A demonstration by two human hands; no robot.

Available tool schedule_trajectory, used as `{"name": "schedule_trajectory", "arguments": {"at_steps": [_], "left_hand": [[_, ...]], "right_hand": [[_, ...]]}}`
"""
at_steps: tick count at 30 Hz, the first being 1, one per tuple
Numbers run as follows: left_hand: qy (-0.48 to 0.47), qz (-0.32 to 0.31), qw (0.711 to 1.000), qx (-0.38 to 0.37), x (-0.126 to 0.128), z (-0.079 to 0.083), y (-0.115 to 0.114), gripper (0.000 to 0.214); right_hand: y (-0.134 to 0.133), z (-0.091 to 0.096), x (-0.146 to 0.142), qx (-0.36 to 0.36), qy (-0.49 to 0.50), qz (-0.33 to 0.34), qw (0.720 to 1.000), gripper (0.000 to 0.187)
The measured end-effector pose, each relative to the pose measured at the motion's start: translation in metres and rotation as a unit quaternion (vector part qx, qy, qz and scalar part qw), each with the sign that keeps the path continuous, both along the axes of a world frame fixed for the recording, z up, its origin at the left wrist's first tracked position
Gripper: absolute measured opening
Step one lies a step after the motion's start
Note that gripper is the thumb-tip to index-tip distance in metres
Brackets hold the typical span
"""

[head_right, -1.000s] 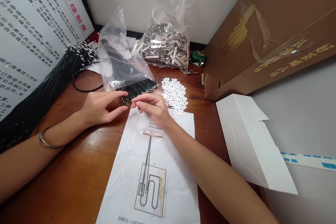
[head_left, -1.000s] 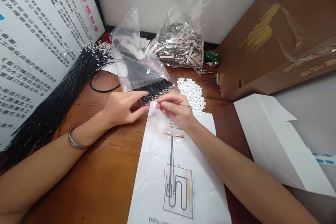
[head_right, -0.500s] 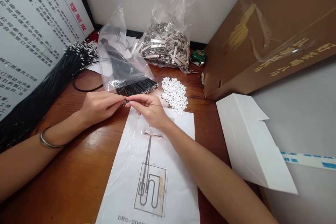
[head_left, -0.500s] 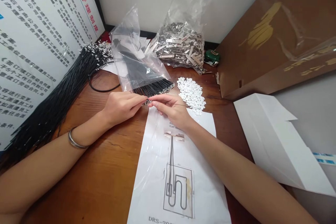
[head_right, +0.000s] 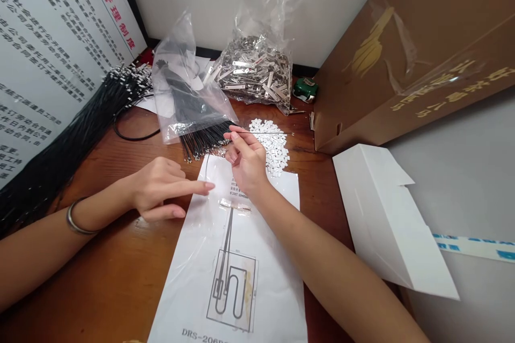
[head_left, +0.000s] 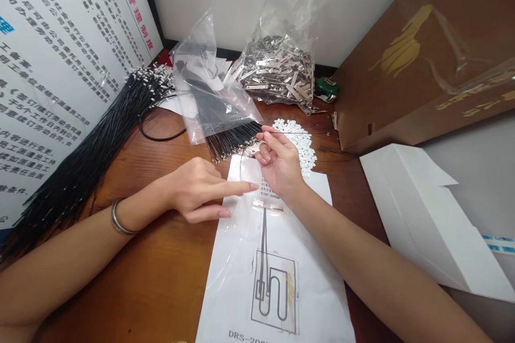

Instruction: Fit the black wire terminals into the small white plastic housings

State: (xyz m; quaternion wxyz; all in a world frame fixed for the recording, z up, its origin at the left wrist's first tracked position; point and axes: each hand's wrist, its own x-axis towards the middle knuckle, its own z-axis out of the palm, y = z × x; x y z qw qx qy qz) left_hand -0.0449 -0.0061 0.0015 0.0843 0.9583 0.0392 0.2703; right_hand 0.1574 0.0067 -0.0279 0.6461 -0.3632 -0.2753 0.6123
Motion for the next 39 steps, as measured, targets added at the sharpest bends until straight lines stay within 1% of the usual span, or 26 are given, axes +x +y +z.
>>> {"name": "schedule_trajectory", "arguments": {"at_steps": [2,4,6,9,10,12,15,17,19,22,23,25,27,31,35,37,39], "left_hand": [[-0.027,-0.019,0.999,0.007,0.002,0.001,-0.002,0.043],[-0.079,0.003,0.996,0.027,0.002,0.0,-0.002,0.039],[-0.137,0.061,0.988,0.027,0.001,-0.003,0.001,0.03],[-0.188,0.172,0.967,-0.008,0.0,-0.006,0.005,0.013],[-0.19,0.201,0.961,-0.019,0.0,-0.007,0.006,0.01],[-0.173,0.245,0.953,-0.04,0.002,-0.008,0.006,0.011],[-0.104,0.278,0.951,-0.087,0.004,-0.01,0.003,0.015],[-0.072,0.282,0.945,-0.152,0.006,-0.011,0.002,0.016],[-0.065,0.272,0.922,-0.267,0.007,-0.01,0.001,0.018],[-0.054,0.232,0.856,-0.459,0.008,-0.007,0.002,0.023],[-0.048,0.219,0.834,-0.504,0.008,-0.006,0.003,0.025],[-0.039,0.2,0.804,-0.559,0.007,-0.003,0.005,0.029],[-0.033,0.19,0.787,-0.586,0.006,-0.002,0.005,0.03],[-0.028,0.188,0.782,-0.594,0.006,0.001,0.005,0.029],[-0.034,0.168,0.763,-0.623,0.008,0.002,0.003,0.031],[-0.027,0.163,0.761,-0.628,0.008,0.003,0.003,0.033],[-0.009,0.161,0.765,-0.624,0.008,0.003,0.003,0.034]], "right_hand": [[-0.001,0.001,-0.001,0.006,-0.015,0.014,1.0,0.013],[-0.003,0.001,-0.002,0.017,-0.034,0.043,0.998,0.013],[-0.005,0.002,-0.002,0.026,-0.053,0.08,0.995,0.013],[-0.006,0.002,-0.001,0.049,-0.087,0.145,0.984,0.012],[-0.007,0.001,0.0,0.061,-0.099,0.166,0.979,0.012],[-0.007,-0.001,0.0,0.083,-0.12,0.2,0.969,0.012],[-0.007,-0.002,0.001,0.094,-0.128,0.215,0.964,0.012],[-0.007,-0.002,0.0,0.086,-0.121,0.203,0.968,0.014],[-0.007,0.0,0.0,0.074,-0.114,0.187,0.973,0.015],[-0.007,0.002,-0.001,0.064,-0.11,0.173,0.977,0.015],[-0.007,0.003,-0.001,0.062,-0.11,0.171,0.977,0.015],[-0.007,0.003,-0.001,0.058,-0.11,0.166,0.978,0.014],[-0.007,0.003,-0.001,0.055,-0.109,0.164,0.979,0.015],[-0.007,0.002,-0.001,0.063,-0.112,0.172,0.977,0.014],[-0.008,-0.001,0.001,0.087,-0.13,0.204,0.966,0.011],[-0.009,-0.001,0.002,0.102,-0.149,0.22,0.959,0.012],[-0.009,-0.001,0.002,0.105,-0.154,0.227,0.956,0.012]]}}
